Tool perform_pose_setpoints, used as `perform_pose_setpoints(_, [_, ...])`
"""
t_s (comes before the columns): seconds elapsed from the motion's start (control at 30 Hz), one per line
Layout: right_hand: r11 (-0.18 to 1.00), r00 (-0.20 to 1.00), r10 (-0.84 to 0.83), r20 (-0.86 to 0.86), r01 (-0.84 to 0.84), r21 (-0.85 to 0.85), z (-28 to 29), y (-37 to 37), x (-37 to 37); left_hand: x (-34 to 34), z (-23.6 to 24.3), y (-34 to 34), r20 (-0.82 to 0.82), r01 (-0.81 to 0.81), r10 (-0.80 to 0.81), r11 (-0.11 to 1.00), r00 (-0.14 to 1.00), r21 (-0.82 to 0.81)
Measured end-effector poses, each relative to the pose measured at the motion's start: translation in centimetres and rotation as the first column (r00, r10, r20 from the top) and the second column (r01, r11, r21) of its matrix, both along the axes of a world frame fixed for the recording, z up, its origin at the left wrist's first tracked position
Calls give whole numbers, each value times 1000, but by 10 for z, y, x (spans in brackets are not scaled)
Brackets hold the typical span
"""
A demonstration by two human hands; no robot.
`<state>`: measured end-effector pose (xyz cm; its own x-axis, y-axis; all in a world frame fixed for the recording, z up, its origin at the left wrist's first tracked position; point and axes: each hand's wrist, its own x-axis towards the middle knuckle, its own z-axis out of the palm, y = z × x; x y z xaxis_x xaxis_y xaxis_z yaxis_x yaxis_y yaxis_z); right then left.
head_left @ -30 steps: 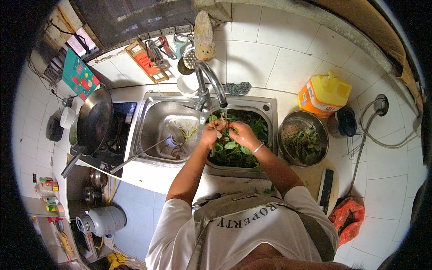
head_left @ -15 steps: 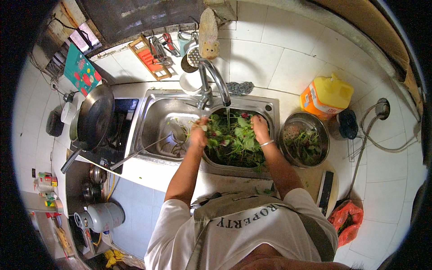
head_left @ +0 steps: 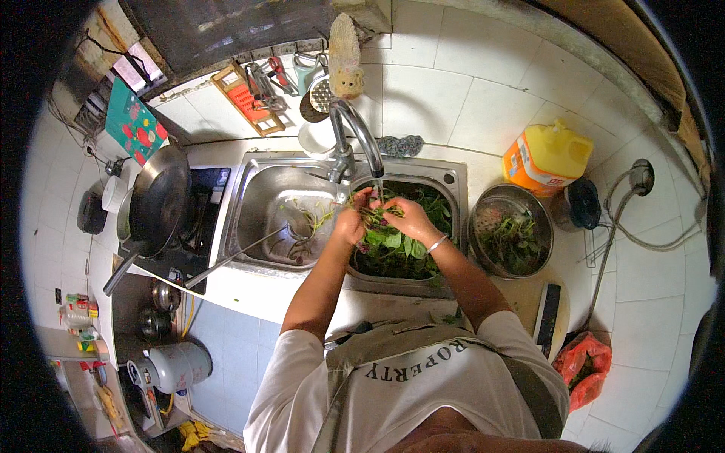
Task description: The person stands at a kitchen sink and washes leafy green vegetables under running water. They repeatedly lift, rinse, and separate the greens by hand, moving them between the sink basin and a colander placed nearby.
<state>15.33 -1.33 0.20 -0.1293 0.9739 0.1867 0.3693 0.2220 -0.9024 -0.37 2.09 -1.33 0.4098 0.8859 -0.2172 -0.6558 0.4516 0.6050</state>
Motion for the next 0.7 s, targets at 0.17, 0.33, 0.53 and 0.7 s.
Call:
perform_pose_setpoints(0.17, [997, 961, 45, 272, -26, -73, 3, -2, -6, 10, -1, 4, 114, 10, -15, 999, 993, 52])
perform_pose_setpoints(0.33, [985, 994, -12, 110, 31, -170, -14, 0, -8, 9, 4, 0, 117, 6, -11, 999, 993, 40])
perform_pose_setpoints(0.53, [974, 998, -24, -60, 10, -227, -40, 7, -6, 11, 11, -3, 102, -21, 20, 1000, 995, 3])
perform_pose_setpoints(0.7, [960, 960, -55, 274, 127, -251, -32, 6, 3, -3, -8, 9, 149, -127, 121, 992, 981, 28])
